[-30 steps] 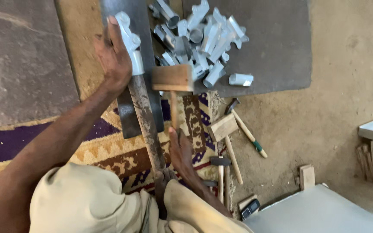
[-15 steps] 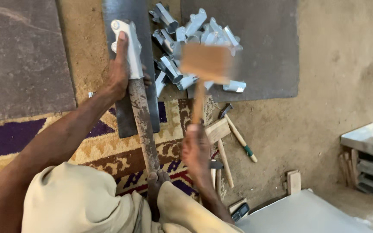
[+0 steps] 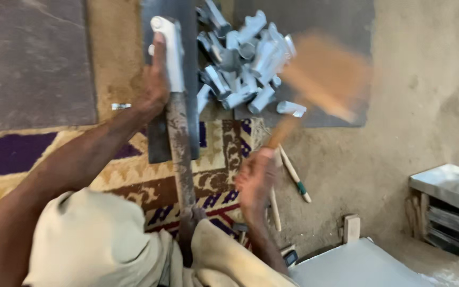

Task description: The person sits on the floor and uses a wooden mallet to hammer aluminum sheet pieces against a wooden post, bending and shaping them one at a time, then places the formed pieces onto a growing pile beside the work area.

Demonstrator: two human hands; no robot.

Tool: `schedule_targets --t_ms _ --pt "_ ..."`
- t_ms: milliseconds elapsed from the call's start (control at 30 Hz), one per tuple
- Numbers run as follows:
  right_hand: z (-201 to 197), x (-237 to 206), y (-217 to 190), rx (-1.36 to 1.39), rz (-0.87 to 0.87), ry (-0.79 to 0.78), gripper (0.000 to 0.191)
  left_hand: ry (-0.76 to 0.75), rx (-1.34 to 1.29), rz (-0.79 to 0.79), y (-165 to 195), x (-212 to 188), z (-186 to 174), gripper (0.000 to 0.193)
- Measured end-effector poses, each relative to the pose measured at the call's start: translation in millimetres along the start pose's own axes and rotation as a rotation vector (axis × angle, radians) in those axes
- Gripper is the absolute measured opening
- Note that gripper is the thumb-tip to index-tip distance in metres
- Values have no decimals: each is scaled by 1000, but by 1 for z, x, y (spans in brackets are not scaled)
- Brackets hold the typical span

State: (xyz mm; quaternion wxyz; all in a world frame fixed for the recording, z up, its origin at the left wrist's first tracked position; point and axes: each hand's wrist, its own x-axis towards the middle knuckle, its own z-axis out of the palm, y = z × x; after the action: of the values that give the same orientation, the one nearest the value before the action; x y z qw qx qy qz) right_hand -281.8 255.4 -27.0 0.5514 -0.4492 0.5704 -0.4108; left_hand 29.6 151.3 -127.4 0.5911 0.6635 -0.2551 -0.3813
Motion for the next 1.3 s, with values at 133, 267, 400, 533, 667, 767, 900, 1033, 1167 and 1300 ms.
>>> schedule_targets --t_ms 133,267,400,533,667,767,900,1033,1167,1300 --pt "1 -5 -7 306 -467 137 52 -110 -94 -187 11 -4 -2 105" --pt "39 -12 60 -694 -171 -310 47 -32 178 -376 11 -9 -14 106" --pt "16 -38 114 -412 171 -140 34 -43 93 199 8 -13 -20 99" --pt "-7 -58 152 -622 -9 -41 28 -90 136 79 32 25 -19 86" --pt "7 -76 185 -767 -183 -43 22 -180 223 51 91 101 -29 77" --pt "17 -101 195 -870 -357 -32 18 -324 -165 -30 138 139 -25 71" --pt "11 -131 185 -1018 -751 3 12 -468 -606 -441 177 151 16 65" --pt "1 -142 167 -991 -722 -156 12 -595 -658 -529 162 128 63 55" --pt "4 -151 167 -964 -502 -134 16 -655 -405 -524 125 99 91 60" --pt "11 -161 178 -959 -335 -105 21 -619 -134 -345 101 71 119 57"
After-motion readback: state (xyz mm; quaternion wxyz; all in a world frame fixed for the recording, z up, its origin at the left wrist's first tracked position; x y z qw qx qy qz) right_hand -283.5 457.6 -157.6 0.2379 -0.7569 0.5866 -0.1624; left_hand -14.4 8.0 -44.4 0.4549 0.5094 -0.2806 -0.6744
